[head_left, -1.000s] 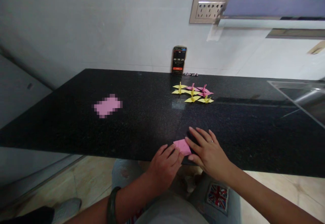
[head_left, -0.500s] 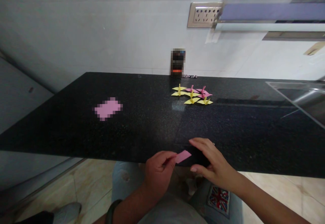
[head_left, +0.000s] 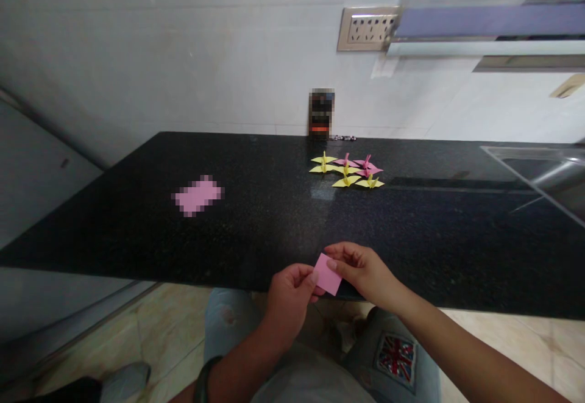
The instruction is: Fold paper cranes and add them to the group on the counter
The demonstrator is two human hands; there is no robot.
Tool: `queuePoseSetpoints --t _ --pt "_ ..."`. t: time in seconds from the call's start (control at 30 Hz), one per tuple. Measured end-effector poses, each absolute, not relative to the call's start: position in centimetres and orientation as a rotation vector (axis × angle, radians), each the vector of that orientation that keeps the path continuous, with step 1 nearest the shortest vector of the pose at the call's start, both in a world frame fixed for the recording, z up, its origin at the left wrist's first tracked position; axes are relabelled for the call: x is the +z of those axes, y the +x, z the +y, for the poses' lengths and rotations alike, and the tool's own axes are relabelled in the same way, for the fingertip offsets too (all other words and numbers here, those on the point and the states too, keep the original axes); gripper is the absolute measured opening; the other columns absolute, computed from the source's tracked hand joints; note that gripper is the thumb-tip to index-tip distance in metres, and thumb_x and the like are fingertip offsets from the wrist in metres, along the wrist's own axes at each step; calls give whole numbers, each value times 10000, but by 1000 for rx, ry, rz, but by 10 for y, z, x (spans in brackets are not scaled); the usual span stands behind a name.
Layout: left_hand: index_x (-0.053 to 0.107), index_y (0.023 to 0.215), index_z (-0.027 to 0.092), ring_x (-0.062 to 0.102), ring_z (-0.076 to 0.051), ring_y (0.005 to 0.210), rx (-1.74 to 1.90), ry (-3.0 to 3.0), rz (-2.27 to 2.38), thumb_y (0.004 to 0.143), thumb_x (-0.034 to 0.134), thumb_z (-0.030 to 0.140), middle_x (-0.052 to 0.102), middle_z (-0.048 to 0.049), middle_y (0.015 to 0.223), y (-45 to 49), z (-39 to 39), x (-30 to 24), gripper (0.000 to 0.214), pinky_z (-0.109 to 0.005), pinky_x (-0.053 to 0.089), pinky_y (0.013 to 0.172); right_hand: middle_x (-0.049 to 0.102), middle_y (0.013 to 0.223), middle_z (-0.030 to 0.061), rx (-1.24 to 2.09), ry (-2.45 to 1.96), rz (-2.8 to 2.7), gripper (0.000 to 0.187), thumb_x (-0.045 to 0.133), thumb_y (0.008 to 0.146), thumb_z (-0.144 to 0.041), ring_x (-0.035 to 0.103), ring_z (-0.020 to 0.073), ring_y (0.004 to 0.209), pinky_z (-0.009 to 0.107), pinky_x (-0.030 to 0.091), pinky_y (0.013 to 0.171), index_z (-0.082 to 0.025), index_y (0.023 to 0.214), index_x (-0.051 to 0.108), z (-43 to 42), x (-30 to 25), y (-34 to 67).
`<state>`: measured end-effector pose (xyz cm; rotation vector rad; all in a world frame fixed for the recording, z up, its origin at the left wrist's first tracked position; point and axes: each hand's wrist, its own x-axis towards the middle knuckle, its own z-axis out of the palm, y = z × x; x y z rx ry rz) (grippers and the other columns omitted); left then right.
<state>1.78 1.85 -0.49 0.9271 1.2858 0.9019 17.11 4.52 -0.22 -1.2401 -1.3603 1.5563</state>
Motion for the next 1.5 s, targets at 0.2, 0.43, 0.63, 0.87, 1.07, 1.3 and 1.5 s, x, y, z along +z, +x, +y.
queuePoseSetpoints --t 0.2,0.43,0.63,0.87,1.07,1.3,1.5 --pt "585 725 119 551 -105 567 954 936 1257 724 541 257 610 -19 615 17 17 -3 145 -189 423 501 623 728 31 1674 -1184 -1467 249 540 756 -359 547 121 635 245 421 592 -135 843 604 49 11 173" --pt "594 810 104 574 -118 587 911 972 1281 753 505 268 633 -53 674 18 19 -6 195 -196 441 498 612 651 19 1636 -1246 -1379 219 580 715 -339 526 104 551 235 410 539 -125 757 604 54 2 171" --pt "581 998 155 562 -202 870 1075 1892 1436 786 453 202 617 -98 948 5 11 -12 253 -363 469 749 607 655 9 1185 -1469 -1695 171 511 760 -289 527 122 556 232 393 503 -162 825 605 60 -9 175" --pt "510 1112 140 425 -248 1098 749 2663 1397 771 491 196 558 -65 1134 5 3 -29 345 -429 355 904 595 673 9 689 -1435 -2130 94 526 747 -179 506 150 679 291 372 661 -187 713 613 60 0 177" --pt "513 1100 175 405 -226 1122 656 2679 1284 795 473 254 550 -48 1147 -2 14 -27 318 -416 284 945 576 738 18 651 -1315 -2296 191 591 701 -160 497 156 733 292 367 679 -182 890 601 70 5 188" --pt "603 913 205 390 -229 1142 694 2637 1283 804 461 232 612 -27 1049 -8 28 -11 181 -479 230 957 558 625 -17 757 -1332 -2264 75 543 731 -161 487 123 620 255 352 600 -177 661 562 64 4 184" --pt "628 765 207 453 -229 1060 837 2533 1448 789 484 195 643 -26 951 0 27 -14 147 -481 272 915 561 662 10 533 -1542 -2154 152 606 683 -290 493 163 646 281 344 595 -185 789 583 43 -2 179"
